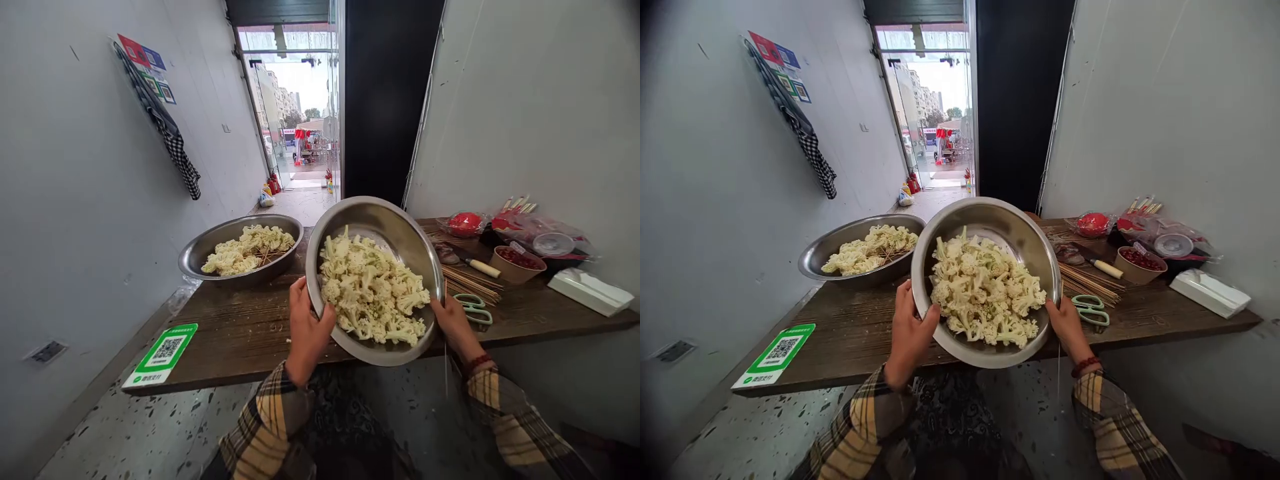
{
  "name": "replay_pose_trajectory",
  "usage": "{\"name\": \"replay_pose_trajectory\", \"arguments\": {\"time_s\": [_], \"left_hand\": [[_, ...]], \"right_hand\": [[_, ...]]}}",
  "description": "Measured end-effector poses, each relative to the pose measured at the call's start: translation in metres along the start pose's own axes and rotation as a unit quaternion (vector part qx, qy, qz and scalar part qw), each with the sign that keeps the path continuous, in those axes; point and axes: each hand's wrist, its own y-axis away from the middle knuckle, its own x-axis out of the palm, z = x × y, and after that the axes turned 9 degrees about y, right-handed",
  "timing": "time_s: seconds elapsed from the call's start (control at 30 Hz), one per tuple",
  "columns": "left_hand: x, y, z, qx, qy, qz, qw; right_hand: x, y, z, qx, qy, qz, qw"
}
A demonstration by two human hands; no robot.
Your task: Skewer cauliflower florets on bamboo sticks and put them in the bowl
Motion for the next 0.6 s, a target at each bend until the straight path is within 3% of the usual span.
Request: {"name": "replay_pose_trajectory", "arguments": {"time_s": [0.2, 0.3, 0.47, 0.6], "left_hand": [[-0.005, -0.006, 0.04, -0.096, 0.055, 0.003, 0.994], [-0.007, -0.009, 0.054, -0.113, 0.064, 0.003, 0.991], [-0.007, -0.003, 0.046, -0.086, 0.047, 0.007, 0.995], [-0.008, 0.014, 0.032, -0.015, -0.006, -0.002, 1.0]], "right_hand": [[0.003, -0.007, 0.012, -0.004, -0.02, 0.003, 1.0], [0.004, -0.013, 0.021, -0.008, -0.026, 0.006, 1.0], [0.002, -0.006, 0.02, -0.017, -0.032, 0.001, 0.999], [-0.004, 0.006, 0.006, -0.009, -0.021, -0.011, 1.0]]}}
